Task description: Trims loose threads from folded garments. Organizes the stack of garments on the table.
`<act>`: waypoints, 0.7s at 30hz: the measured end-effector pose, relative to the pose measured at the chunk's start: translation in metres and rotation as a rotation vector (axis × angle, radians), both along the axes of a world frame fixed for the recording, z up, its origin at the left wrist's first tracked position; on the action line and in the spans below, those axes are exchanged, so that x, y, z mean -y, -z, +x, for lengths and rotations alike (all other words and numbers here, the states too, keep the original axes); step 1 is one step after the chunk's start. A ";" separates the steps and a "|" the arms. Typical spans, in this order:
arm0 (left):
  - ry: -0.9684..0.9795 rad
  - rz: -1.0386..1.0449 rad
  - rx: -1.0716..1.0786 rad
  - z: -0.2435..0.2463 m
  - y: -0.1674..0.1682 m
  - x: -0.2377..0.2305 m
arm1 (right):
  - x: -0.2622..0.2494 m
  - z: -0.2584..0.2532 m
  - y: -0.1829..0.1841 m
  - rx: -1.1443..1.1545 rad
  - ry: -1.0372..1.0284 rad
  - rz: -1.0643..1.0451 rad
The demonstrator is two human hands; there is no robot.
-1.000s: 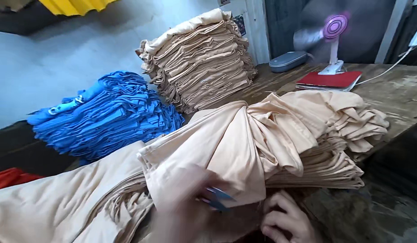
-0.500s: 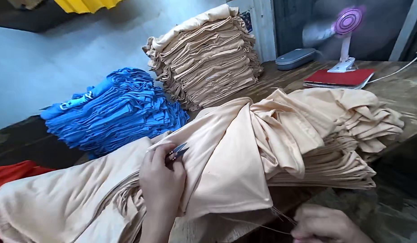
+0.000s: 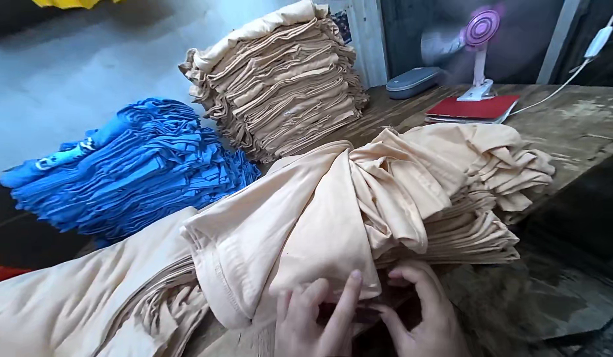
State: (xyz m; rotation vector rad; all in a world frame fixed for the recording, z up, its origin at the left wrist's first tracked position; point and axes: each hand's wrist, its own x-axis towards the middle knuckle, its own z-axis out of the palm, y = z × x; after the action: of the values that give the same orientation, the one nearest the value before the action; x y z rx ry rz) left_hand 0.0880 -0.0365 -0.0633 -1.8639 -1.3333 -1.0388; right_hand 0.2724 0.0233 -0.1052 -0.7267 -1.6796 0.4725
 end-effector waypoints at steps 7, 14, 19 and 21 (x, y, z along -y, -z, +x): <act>0.262 -0.138 0.221 -0.014 -0.015 0.002 | -0.005 -0.041 -0.008 -0.399 -0.168 0.274; 0.320 -0.363 0.660 -0.009 -0.036 -0.012 | -0.015 -0.041 -0.028 -0.235 -0.280 0.123; 0.350 -0.398 0.616 -0.006 -0.032 -0.008 | 0.000 -0.006 -0.009 -0.267 0.019 0.209; 0.357 -0.373 0.596 -0.006 -0.029 -0.010 | 0.001 -0.009 -0.007 -0.293 -0.059 0.110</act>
State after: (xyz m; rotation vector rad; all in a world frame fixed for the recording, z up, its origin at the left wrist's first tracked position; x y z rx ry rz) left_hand 0.0823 -0.0270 -0.0342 -2.2213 -1.6443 -1.7270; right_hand 0.2635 0.0222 -0.0980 -0.5026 -1.4419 0.4985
